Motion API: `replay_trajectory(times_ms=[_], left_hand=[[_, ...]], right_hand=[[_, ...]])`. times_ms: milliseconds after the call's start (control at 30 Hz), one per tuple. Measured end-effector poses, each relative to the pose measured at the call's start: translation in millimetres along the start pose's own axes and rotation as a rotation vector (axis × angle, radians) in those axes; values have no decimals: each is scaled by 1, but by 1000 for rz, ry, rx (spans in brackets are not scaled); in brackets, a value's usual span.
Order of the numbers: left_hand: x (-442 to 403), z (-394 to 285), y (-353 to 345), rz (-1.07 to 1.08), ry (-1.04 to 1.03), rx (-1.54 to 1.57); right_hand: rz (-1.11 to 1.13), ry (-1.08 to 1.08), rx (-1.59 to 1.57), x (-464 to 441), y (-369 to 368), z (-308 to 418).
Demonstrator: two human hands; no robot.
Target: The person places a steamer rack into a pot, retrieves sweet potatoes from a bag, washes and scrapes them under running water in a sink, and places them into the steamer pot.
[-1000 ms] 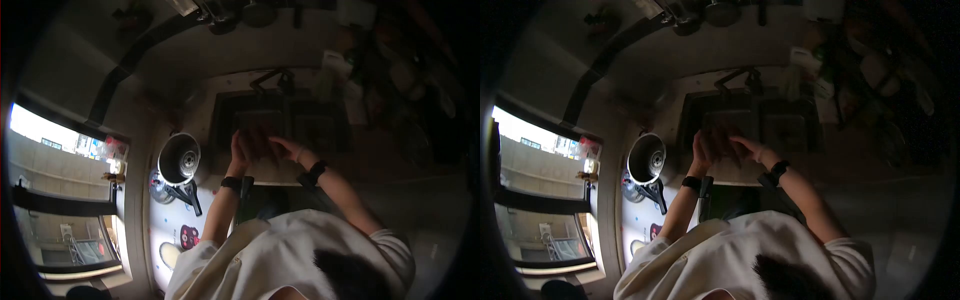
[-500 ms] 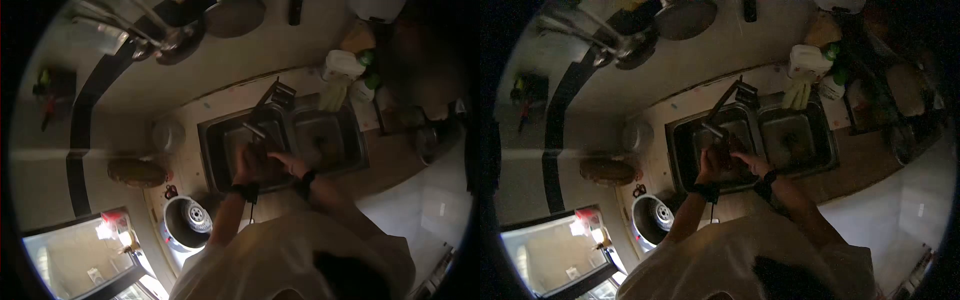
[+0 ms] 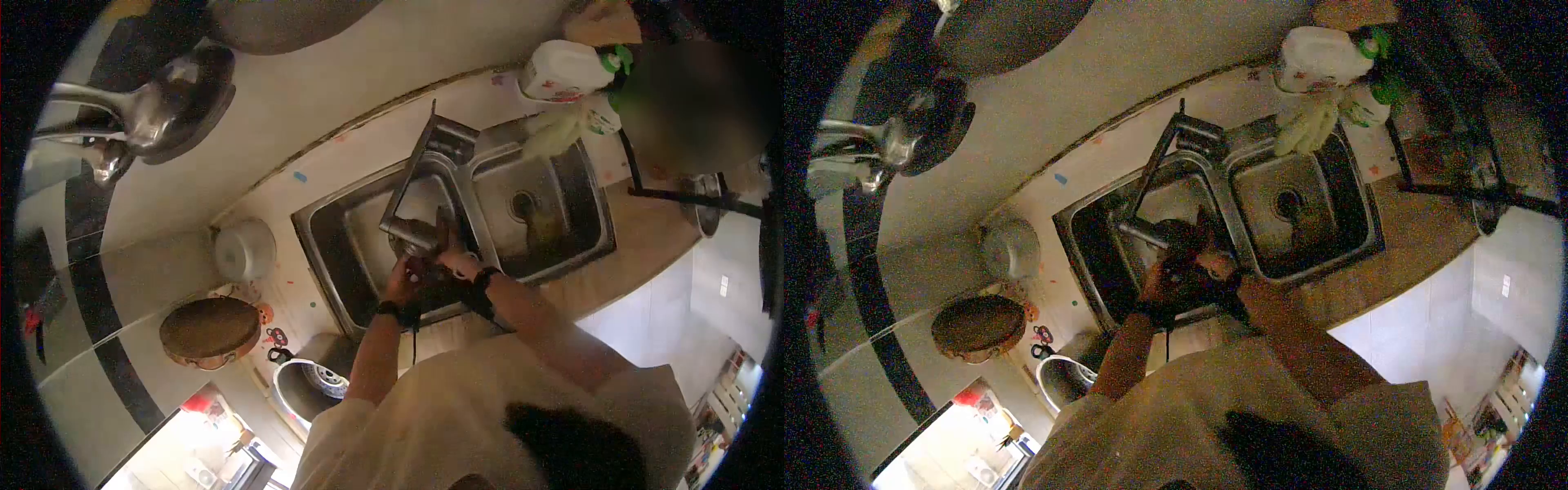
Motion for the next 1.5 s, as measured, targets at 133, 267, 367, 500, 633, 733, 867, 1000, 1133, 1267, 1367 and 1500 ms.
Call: replay_trajectory(times_ms=[133, 267, 367, 500, 633, 733, 867, 1000, 1133, 1267, 1367, 1500], left_hand=[[2, -12, 4, 118, -239, -627], [22, -62, -35, 115, -299, -781], [27, -101, -100, 150, -329, -730], [37, -130, -191, 280, -380, -699], [46, -137, -241, 379, -407, -734], [57, -136, -254, 406, -414, -742], [66, -137, -266, 426, -402, -739], [71, -145, -258, 409, -404, -735], [77, -158, -246, 362, -415, -715], [88, -172, -227, 295, -438, -686], [103, -188, -205, 235, -468, -651], [115, -202, -202, 37, -340, -660]], right_hand=[[-124, 6, 48, 13, 45, 20], [-202, 154, 68, 21, 78, 64], [-308, 240, 89, 9, 112, 103], [-404, 298, 84, -20, 154, 147], [-423, 321, 83, -42, 174, 172], [-414, 345, 81, -41, 177, 183], [-405, 343, 70, -40, 180, 179], [-375, 354, 72, -47, 170, 186], [-354, 361, 72, -43, 165, 185], [-345, 358, 75, -39, 164, 186], [-316, 380, 89, -32, 146, 191], [-228, 425, 176, -5, 105, 189]])
Point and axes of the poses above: each hand's wrist, its own x-axis away from the middle knuckle, its own y-axis out of the back of the hand, z = x × y, the point moved 3 cm from there along -x, towards the middle knuckle, and after that the axes turned 14 degrees about x, right-handed, at the moved point
